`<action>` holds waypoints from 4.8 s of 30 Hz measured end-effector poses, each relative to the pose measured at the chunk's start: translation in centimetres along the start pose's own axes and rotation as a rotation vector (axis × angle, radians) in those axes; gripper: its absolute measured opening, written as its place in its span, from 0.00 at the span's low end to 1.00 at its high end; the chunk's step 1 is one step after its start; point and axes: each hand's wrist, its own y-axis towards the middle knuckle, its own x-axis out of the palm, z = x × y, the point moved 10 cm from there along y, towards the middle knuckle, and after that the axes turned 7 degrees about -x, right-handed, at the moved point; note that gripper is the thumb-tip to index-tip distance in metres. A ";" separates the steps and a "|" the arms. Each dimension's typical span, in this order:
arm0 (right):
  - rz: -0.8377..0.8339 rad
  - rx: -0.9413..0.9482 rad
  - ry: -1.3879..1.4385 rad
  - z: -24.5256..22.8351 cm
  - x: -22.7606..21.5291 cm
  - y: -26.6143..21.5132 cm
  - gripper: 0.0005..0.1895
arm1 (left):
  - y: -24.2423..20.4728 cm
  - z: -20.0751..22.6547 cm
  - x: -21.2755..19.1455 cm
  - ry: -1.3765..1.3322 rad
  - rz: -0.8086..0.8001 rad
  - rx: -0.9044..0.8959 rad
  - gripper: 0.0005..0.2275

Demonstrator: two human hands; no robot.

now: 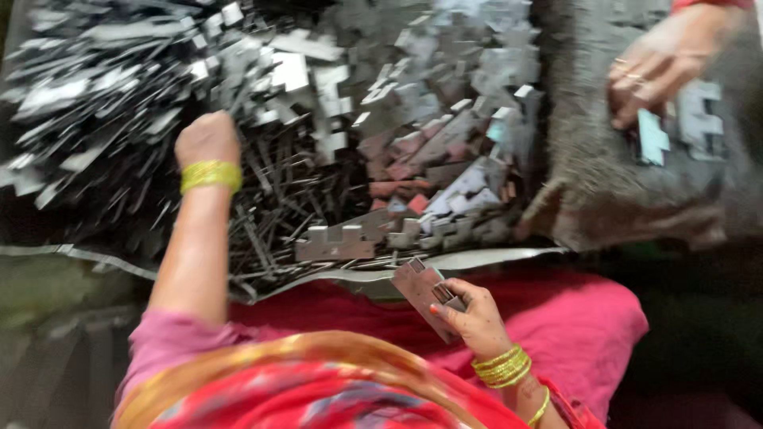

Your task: The person assembles small metal brackets by inserting nails into pre-drilled holes. They pick up brackets and nails from a large pile, align them, and insert the nails by hand, then place the assembled units aside.

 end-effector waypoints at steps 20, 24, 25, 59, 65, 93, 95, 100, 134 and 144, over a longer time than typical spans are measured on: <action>0.821 -0.343 -1.163 -10.9 -36.1 20.0 0.36 | -20.8 7.5 -18.9 -0.880 -0.285 -0.129 0.08; 0.431 -0.744 -0.907 -15.4 -17.5 15.8 0.34 | -21.3 9.6 -20.0 -0.864 -0.236 0.063 0.07; 0.165 -0.770 -0.810 -14.9 -10.8 14.2 0.34 | -21.5 10.7 -20.0 -0.839 -0.250 0.127 0.07; 0.175 -0.659 -0.478 -21.0 -1.3 10.0 0.12 | -20.1 11.4 -7.5 -0.314 -0.120 0.069 0.02; 0.410 0.118 0.817 -5.7 -2.5 9.7 0.12 | -20.7 9.4 -10.1 -0.488 -0.117 0.114 0.05; -0.392 -0.902 -0.614 -18.2 15.7 6.6 0.27 | -23.9 5.0 -13.8 -0.905 -0.512 0.153 0.08; -0.511 -0.504 -0.766 -14.1 15.2 7.5 0.16 | -23.3 5.9 -12.8 -0.954 -0.691 0.187 0.09; -0.181 -0.251 -0.500 -10.6 5.6 8.1 0.06 | -14.0 -3.1 -11.7 -0.443 0.036 -0.135 0.12; -0.125 -0.113 0.517 -6.8 11.7 17.3 0.16 | -29.0 7.9 -20.0 -0.629 0.216 0.264 0.17; -0.344 -1.009 -1.495 -11.4 20.3 17.8 0.03 | -28.4 3.8 -14.6 -0.664 0.078 -0.011 0.09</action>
